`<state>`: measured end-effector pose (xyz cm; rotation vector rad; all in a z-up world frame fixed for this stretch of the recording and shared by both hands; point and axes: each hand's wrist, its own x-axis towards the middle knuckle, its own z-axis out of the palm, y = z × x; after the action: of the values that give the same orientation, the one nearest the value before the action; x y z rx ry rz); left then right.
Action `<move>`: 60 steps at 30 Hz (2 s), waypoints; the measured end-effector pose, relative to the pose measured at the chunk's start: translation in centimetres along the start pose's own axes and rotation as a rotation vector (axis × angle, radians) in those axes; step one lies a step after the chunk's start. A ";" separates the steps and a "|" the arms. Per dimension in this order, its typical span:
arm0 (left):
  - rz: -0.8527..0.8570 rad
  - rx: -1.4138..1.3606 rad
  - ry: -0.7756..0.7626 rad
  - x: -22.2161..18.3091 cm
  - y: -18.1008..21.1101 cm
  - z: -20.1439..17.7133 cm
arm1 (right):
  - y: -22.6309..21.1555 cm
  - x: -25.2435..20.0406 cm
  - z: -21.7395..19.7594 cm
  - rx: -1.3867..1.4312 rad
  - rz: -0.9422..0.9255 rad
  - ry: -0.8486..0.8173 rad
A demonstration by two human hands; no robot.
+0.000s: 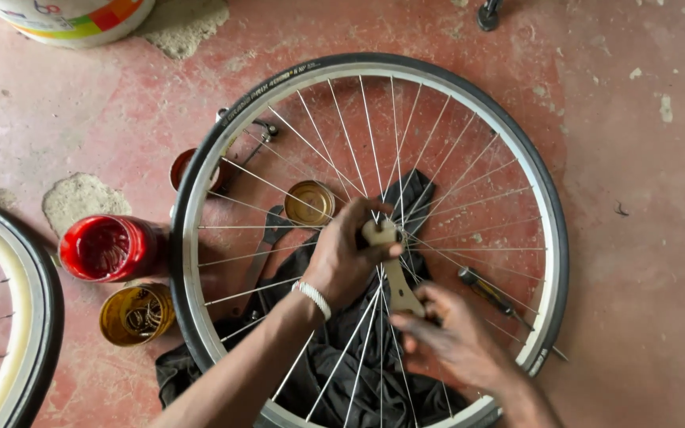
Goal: Applying grease to a bicycle wheel hub and cleaning it using a cloth and a small brush.
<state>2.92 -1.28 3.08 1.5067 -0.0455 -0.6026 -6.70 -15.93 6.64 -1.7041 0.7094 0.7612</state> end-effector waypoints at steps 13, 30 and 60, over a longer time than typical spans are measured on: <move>0.324 1.106 0.225 -1.6 -3.2 -1.2 | 1.2 4.0 4.6 -0.672 -0.471 0.755; 0.297 1.041 0.201 -0.9 -2.5 -0.2 | 0.6 3.9 4.5 -0.841 -0.486 0.684; 0.309 0.990 0.228 -0.5 -2.4 -0.2 | 1.5 3.8 5.0 -0.767 -0.568 0.729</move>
<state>1.75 -0.79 0.95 2.4521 -0.4448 -0.1270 -6.24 -11.80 1.76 -2.7743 0.3541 -0.0524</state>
